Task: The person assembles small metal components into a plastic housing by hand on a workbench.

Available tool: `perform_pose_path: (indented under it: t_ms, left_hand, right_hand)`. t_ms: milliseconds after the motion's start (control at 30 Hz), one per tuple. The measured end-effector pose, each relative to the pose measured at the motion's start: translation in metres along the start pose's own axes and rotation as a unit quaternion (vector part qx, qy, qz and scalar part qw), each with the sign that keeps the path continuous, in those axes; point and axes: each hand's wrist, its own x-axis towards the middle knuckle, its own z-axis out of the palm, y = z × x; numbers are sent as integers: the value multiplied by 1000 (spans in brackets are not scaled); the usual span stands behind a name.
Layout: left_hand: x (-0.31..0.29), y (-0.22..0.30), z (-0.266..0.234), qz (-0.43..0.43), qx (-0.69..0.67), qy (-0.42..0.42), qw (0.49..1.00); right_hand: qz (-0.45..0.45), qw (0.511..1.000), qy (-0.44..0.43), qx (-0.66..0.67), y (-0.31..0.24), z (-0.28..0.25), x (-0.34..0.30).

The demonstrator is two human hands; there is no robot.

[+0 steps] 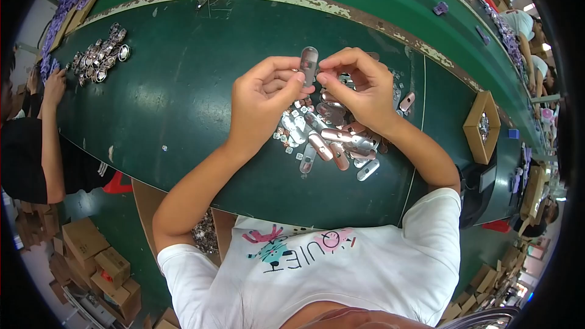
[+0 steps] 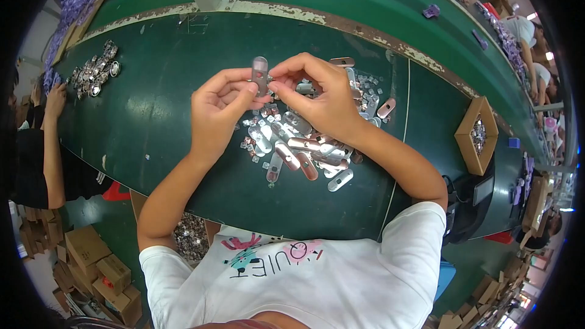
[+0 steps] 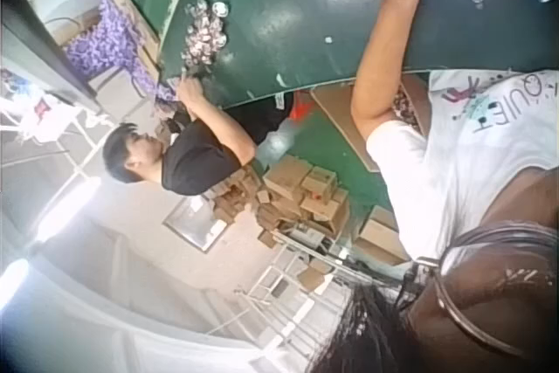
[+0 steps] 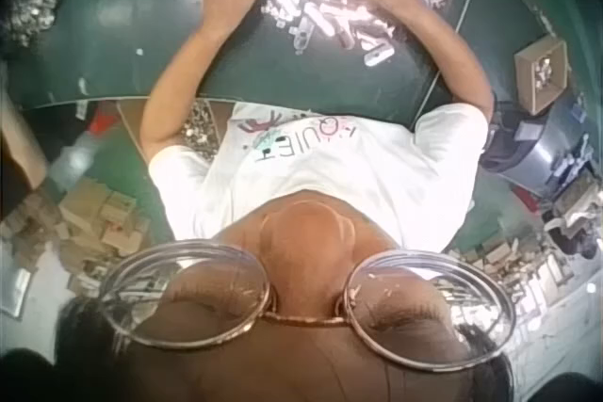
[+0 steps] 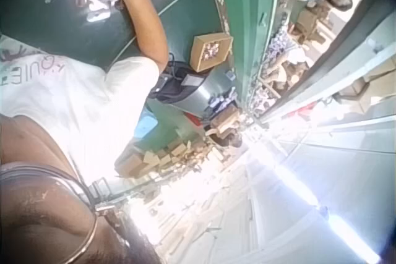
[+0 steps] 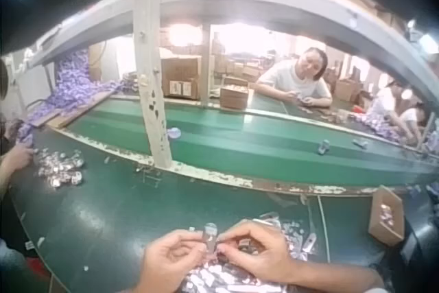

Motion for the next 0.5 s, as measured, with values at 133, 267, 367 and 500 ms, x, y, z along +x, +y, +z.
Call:
perform_pose_path:
  t_ms: [133,267,367,500]
  left_hand:
    - [-1,-3,1,-10,21,0,1000]
    - [0,-1,-1,-9,64,4,998]
    - [-1,-3,1,-21,57,-15,998]
    - [1,-7,-1,-10,39,-42,998]
  right_hand:
    - [0,1000,-25,-13,1,-4,-1]
    - [-10,999,-41,-11,1,-6,1]
    - [-57,996,-39,-60,1,-5,2]
    - [-86,992,-32,-92,-1,-3,4]
